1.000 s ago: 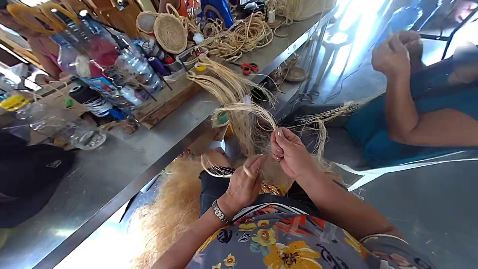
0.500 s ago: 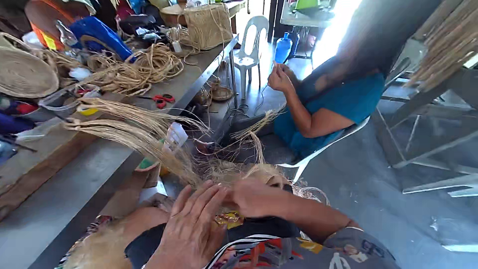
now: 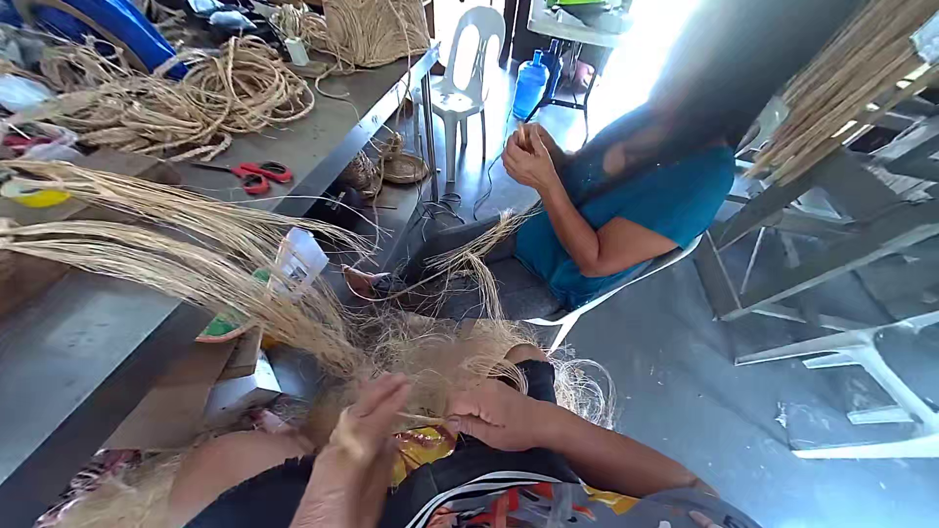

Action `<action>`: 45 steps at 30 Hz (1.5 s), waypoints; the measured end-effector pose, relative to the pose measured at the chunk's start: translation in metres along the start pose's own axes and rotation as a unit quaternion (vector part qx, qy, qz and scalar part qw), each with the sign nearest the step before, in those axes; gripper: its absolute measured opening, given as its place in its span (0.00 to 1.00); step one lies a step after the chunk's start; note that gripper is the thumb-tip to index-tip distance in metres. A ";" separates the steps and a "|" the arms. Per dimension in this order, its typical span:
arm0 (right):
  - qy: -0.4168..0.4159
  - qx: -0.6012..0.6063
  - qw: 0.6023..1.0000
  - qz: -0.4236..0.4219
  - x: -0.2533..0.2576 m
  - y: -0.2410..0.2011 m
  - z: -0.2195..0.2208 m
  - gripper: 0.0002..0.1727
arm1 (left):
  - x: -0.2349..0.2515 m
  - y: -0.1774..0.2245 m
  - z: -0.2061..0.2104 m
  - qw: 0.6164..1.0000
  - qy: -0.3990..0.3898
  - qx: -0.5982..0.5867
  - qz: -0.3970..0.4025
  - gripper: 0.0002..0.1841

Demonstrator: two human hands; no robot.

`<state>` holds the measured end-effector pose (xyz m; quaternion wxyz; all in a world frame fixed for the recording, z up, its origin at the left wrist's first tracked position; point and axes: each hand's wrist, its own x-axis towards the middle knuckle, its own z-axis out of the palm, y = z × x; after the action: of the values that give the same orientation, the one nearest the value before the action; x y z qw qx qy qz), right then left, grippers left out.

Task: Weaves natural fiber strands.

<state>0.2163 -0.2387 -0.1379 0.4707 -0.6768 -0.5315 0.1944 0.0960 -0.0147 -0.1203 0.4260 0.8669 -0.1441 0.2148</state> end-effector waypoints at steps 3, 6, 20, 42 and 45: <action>-0.015 -0.119 0.991 0.062 -0.007 0.003 -0.006 0.17 | -0.014 -0.019 0.033 0.955 -0.067 0.287 -0.031 0.10; -0.021 -0.266 0.940 0.214 -0.032 0.026 -0.036 0.17 | -0.020 -0.035 0.014 0.926 -0.142 0.329 -0.115 0.06; 0.066 -0.180 0.925 0.327 -0.070 0.053 -0.068 0.18 | -0.050 -0.029 -0.035 0.880 -0.138 0.174 -0.419 0.21; 0.081 0.293 0.946 0.110 0.051 0.027 0.085 0.05 | -0.070 -0.028 0.030 0.879 0.147 -0.279 -0.357 0.10; 0.067 0.294 0.949 0.097 0.047 0.029 0.090 0.01 | -0.067 -0.026 0.029 0.872 0.161 -0.268 -0.377 0.10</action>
<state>0.1798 -0.1578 -0.1944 0.6622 -0.5684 -0.3497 0.3408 0.0563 -0.0174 -0.1872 0.7077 0.6617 0.2119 0.1278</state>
